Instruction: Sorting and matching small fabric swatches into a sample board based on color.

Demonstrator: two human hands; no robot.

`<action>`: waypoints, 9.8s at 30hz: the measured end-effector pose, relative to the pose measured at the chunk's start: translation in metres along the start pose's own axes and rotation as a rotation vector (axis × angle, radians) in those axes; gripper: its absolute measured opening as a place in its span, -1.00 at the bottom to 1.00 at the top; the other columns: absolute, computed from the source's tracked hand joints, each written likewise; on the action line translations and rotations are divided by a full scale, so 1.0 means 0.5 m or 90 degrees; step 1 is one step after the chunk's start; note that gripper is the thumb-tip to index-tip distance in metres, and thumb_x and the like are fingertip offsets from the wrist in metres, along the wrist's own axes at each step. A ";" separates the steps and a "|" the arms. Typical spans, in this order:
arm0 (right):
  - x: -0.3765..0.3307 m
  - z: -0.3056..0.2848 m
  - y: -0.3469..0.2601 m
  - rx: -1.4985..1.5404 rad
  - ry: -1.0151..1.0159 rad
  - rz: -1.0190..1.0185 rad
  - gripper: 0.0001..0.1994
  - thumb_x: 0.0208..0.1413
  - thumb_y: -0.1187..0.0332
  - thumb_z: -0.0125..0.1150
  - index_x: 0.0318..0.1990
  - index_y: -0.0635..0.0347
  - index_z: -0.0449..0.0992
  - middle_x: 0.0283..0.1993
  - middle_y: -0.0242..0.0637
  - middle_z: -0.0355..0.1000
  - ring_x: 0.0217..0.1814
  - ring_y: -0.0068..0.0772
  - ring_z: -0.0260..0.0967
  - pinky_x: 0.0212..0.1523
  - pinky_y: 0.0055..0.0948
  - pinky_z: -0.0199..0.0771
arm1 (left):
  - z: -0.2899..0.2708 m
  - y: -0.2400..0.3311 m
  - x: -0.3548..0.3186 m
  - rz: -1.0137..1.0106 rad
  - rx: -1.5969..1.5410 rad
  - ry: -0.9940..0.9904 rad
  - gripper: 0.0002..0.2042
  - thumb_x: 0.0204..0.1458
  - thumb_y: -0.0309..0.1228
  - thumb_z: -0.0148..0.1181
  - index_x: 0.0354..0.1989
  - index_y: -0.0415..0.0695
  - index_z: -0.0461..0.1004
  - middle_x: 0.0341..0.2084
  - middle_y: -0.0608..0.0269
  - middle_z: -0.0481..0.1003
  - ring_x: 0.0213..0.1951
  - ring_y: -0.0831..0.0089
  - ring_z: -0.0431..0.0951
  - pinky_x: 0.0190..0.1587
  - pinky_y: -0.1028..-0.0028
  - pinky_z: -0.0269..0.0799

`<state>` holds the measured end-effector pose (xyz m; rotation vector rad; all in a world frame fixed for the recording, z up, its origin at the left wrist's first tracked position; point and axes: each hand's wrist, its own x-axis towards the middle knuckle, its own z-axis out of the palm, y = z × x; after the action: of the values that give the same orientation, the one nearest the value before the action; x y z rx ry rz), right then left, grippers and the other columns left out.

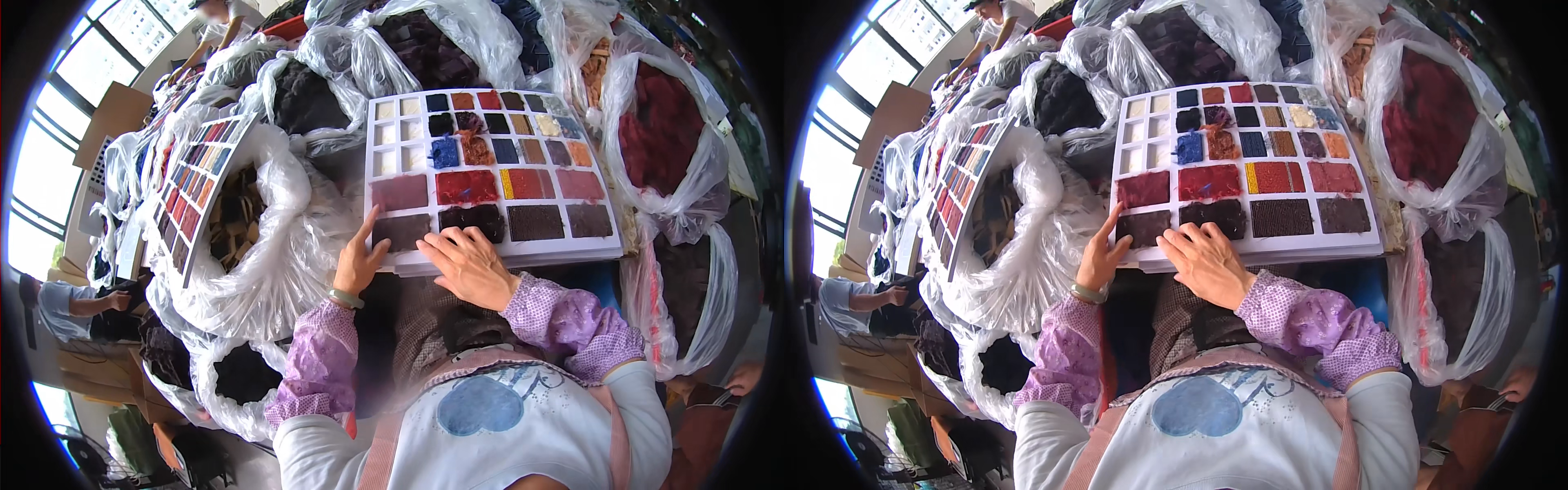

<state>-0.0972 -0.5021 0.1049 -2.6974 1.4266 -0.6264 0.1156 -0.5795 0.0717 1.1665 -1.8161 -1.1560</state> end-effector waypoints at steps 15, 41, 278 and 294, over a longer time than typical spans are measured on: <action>0.074 -0.189 0.786 -0.035 0.076 0.355 -0.80 -0.17 0.36 0.03 -0.37 0.20 0.49 -0.41 -0.16 0.44 -0.25 -0.19 0.39 -0.15 -0.26 0.33 | 0.020 0.158 0.489 0.243 0.371 -0.046 -0.69 -0.19 -0.40 0.09 -0.18 0.01 0.46 -0.39 0.09 0.49 -0.33 0.21 0.50 -0.26 0.39 0.39; -0.094 -0.251 0.913 -0.107 0.018 0.368 -0.75 -0.41 0.34 0.23 -0.49 0.20 0.35 -0.46 -0.20 0.38 -0.31 -0.16 0.35 -0.30 -0.28 0.31 | 0.566 0.189 0.925 0.281 0.648 -0.095 -0.77 -0.24 -0.39 0.05 -0.33 0.10 0.45 -0.40 0.09 0.48 -0.29 0.10 0.47 -0.26 0.24 0.38; 0.639 0.170 -0.147 -0.074 0.386 -0.503 -0.92 -0.16 0.38 0.00 -0.62 0.04 0.36 -0.47 -0.45 0.30 -0.39 -0.51 0.32 -0.57 -0.55 0.30 | -0.343 0.175 -0.259 0.008 0.349 0.506 -0.72 -0.16 -0.64 0.04 -0.19 -0.24 0.40 -0.29 0.31 0.43 -0.48 0.68 0.32 -0.48 0.74 0.24; 0.447 0.080 0.450 0.174 -0.002 0.380 -0.63 -0.31 0.34 0.15 -0.20 -0.07 0.50 -0.22 -0.19 0.44 -0.14 -0.21 0.37 -0.06 -0.36 0.32 | -0.079 -0.047 0.555 -0.047 0.070 0.003 -0.68 -0.29 -0.52 0.13 -0.25 -0.04 0.51 -0.50 0.19 0.52 -0.53 0.54 0.50 -0.44 0.57 0.44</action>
<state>-0.1484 -0.8177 0.0969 -1.9238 1.8579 -0.6930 0.0555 -0.8541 0.0862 1.3077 -1.8666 -1.1052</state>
